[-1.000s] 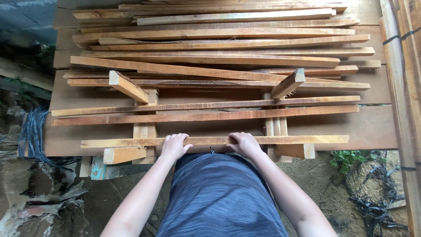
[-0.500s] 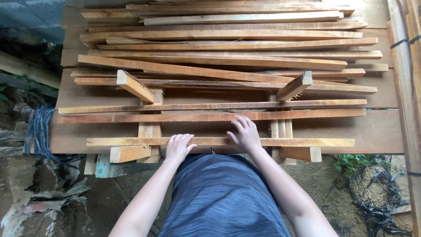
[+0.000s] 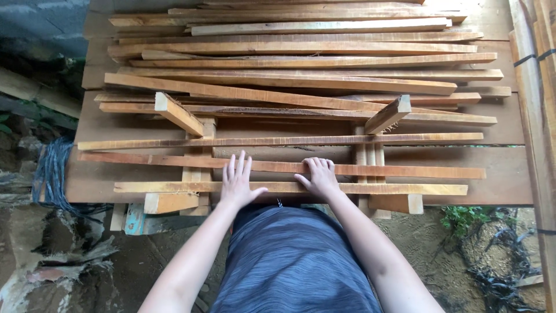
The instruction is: Organizing and stacking long wooden strips into a jig on a workbench.
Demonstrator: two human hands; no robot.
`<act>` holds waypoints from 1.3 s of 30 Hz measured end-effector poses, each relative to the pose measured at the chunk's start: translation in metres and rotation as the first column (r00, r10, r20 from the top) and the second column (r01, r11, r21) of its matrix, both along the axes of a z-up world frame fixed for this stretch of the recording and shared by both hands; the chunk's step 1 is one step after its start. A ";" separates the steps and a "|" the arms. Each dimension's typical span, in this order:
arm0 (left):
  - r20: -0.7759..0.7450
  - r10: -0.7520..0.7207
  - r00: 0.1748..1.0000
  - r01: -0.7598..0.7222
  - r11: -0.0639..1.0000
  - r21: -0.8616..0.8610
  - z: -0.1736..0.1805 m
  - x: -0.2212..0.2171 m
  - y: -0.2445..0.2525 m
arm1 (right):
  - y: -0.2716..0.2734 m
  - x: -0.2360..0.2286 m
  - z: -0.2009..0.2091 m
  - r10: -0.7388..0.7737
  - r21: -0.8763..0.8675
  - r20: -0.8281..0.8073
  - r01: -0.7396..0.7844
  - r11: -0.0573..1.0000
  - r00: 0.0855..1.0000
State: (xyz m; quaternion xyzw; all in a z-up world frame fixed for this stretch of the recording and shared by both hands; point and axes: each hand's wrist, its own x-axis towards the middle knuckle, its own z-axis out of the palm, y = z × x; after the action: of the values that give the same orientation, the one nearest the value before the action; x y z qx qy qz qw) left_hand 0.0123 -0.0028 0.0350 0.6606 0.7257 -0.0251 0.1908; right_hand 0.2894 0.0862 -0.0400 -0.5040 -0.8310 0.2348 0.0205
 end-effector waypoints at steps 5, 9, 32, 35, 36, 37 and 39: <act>-0.010 -0.031 0.999 0.029 0.988 -0.150 -0.034 -0.017 0.006 | -0.014 0.011 -0.007 0.057 -0.017 -0.005 -0.057 0.998 0.998; -0.002 0.017 1.000 -0.017 0.992 -0.127 -0.060 -0.019 -0.009 | -0.015 0.013 0.010 0.095 -0.074 0.030 -0.092 0.993 0.995; -0.087 0.082 0.993 -0.104 0.947 -0.304 -0.028 -0.002 0.017 | 0.008 0.015 0.021 0.050 -0.139 0.150 -0.029 0.990 0.987; -0.084 0.088 0.993 -0.108 0.955 -0.276 -0.026 -0.001 0.019 | 0.018 0.008 0.021 0.023 -0.164 0.177 0.006 0.987 0.984; -0.088 0.086 0.992 -0.107 0.954 -0.279 -0.027 0.001 0.013 | 0.014 0.009 0.016 0.045 -0.146 0.157 -0.022 0.989 0.987; -0.085 0.080 0.993 -0.101 0.953 -0.284 -0.030 0.002 0.011 | 0.009 0.013 0.014 0.041 -0.152 0.160 -0.016 0.988 0.986; -0.093 0.070 0.993 -0.094 0.957 -0.275 -0.035 -0.002 0.014 | 0.009 0.011 0.010 0.070 0.041 -0.044 -0.068 0.997 0.997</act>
State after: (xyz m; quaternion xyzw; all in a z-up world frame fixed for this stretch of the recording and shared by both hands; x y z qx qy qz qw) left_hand 0.0102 0.0108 0.0002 0.5948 0.7489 -0.1463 0.2529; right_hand 0.3001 0.0948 -0.0299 -0.4691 -0.8517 0.2301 0.0412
